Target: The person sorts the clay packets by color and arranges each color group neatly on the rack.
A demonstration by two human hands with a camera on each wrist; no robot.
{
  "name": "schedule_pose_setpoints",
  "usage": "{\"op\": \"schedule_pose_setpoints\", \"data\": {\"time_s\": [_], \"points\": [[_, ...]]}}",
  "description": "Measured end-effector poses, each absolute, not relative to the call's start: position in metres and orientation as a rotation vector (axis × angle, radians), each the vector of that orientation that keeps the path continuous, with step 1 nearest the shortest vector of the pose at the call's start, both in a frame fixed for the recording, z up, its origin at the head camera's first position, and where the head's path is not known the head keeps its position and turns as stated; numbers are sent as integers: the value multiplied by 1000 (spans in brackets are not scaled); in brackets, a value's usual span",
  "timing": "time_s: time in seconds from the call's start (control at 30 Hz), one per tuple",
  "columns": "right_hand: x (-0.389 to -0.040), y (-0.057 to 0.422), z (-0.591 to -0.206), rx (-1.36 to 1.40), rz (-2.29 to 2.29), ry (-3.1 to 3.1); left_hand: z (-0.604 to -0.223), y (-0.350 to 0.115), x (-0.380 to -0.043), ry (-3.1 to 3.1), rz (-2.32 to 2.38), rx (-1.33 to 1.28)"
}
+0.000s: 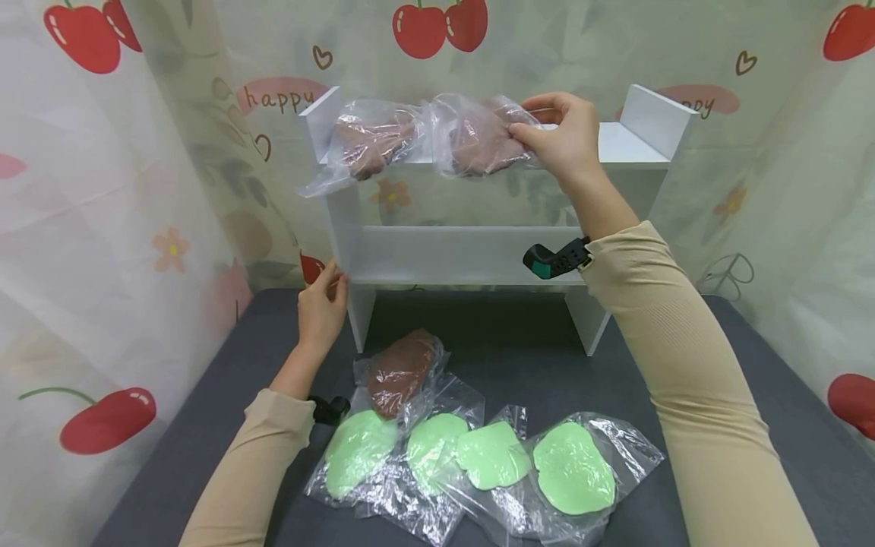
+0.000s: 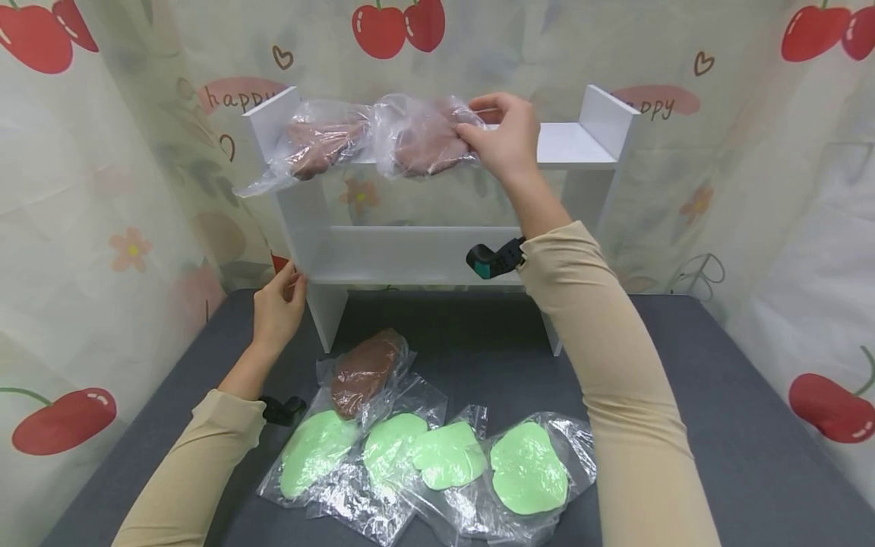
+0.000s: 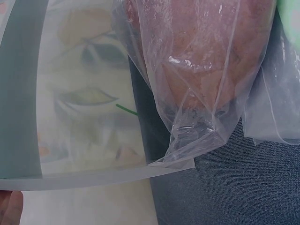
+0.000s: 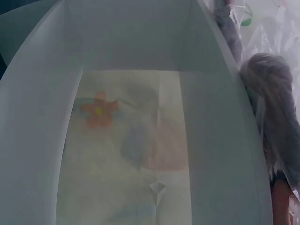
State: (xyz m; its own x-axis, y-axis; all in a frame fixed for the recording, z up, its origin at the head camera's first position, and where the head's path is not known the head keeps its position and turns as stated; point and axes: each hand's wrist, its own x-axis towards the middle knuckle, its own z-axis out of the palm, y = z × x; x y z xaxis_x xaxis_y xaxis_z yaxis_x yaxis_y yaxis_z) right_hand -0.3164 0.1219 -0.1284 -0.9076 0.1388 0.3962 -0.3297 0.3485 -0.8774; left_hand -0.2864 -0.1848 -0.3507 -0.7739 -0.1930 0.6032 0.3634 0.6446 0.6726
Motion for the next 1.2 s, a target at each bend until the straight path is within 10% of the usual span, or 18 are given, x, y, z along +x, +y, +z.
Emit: {"op": "schedule_pose_setpoints", "data": {"time_s": [1.2], "points": [[-294,146,-138,324,1519,-2192,-350,-184,-285,-2186,-1078,-154]]}}
